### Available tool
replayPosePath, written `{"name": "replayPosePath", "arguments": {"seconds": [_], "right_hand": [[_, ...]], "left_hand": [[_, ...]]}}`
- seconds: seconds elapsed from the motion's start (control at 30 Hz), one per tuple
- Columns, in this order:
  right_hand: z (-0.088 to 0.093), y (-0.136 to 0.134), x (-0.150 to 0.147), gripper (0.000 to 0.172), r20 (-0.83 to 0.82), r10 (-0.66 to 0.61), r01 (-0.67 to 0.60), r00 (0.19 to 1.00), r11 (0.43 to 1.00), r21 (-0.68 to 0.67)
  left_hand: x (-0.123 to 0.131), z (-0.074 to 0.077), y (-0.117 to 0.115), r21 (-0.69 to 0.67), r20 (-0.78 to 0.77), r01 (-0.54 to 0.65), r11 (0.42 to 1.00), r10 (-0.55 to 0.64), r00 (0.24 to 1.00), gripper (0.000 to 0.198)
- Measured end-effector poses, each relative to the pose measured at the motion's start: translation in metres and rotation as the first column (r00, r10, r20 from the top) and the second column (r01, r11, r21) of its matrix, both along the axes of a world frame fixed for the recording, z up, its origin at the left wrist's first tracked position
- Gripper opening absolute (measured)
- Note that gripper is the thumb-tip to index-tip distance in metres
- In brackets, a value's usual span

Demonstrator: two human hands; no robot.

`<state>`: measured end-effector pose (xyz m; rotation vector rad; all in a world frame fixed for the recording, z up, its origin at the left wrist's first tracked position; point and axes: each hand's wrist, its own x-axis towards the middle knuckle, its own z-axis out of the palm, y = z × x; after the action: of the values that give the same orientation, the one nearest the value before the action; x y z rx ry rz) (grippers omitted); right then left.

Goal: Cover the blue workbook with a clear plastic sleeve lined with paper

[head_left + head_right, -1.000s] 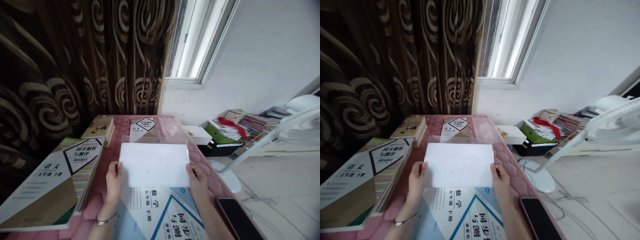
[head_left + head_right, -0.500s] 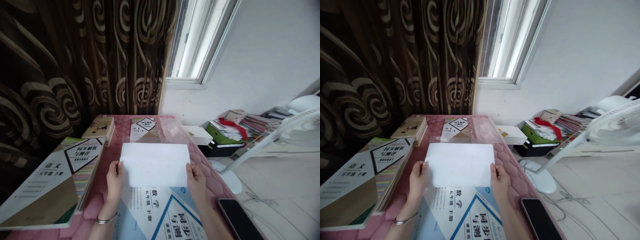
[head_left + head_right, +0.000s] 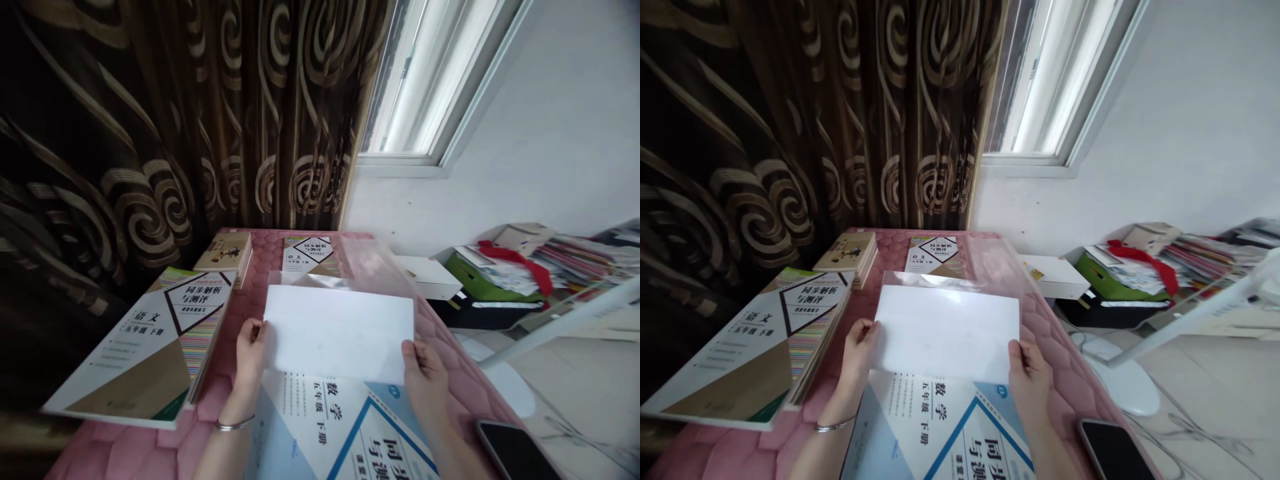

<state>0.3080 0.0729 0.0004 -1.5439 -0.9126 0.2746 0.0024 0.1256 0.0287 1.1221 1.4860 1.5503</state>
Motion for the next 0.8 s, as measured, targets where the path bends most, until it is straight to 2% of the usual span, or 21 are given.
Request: {"name": "replayPosePath", "arguments": {"seconds": [0.13,0.43,0.6,0.8], "right_hand": [[0.001,-0.002,-0.001,0.046,-0.034,0.015,-0.015,0.999,1.000,0.016],[0.003,-0.005,-0.002,0.041,-0.033,0.007,-0.008,0.999,1.000,-0.023],[0.009,-0.007,-0.007,0.044,-0.070,-0.011,0.011,0.998,1.000,0.000],[0.010,-0.008,-0.007,0.049,-0.051,-0.025,0.026,0.998,1.000,0.015]], "left_hand": [[0.002,0.002,-0.001,0.030,-0.069,-0.019,0.999,0.021,0.997,0.019],[0.002,0.003,0.000,0.055,-0.055,0.004,0.998,-0.001,0.999,0.022],[0.003,0.001,0.001,-0.015,0.060,-0.032,0.999,0.033,0.998,0.032],[0.001,0.004,-0.001,-0.027,0.199,0.032,0.999,-0.026,0.980,0.037]]}}
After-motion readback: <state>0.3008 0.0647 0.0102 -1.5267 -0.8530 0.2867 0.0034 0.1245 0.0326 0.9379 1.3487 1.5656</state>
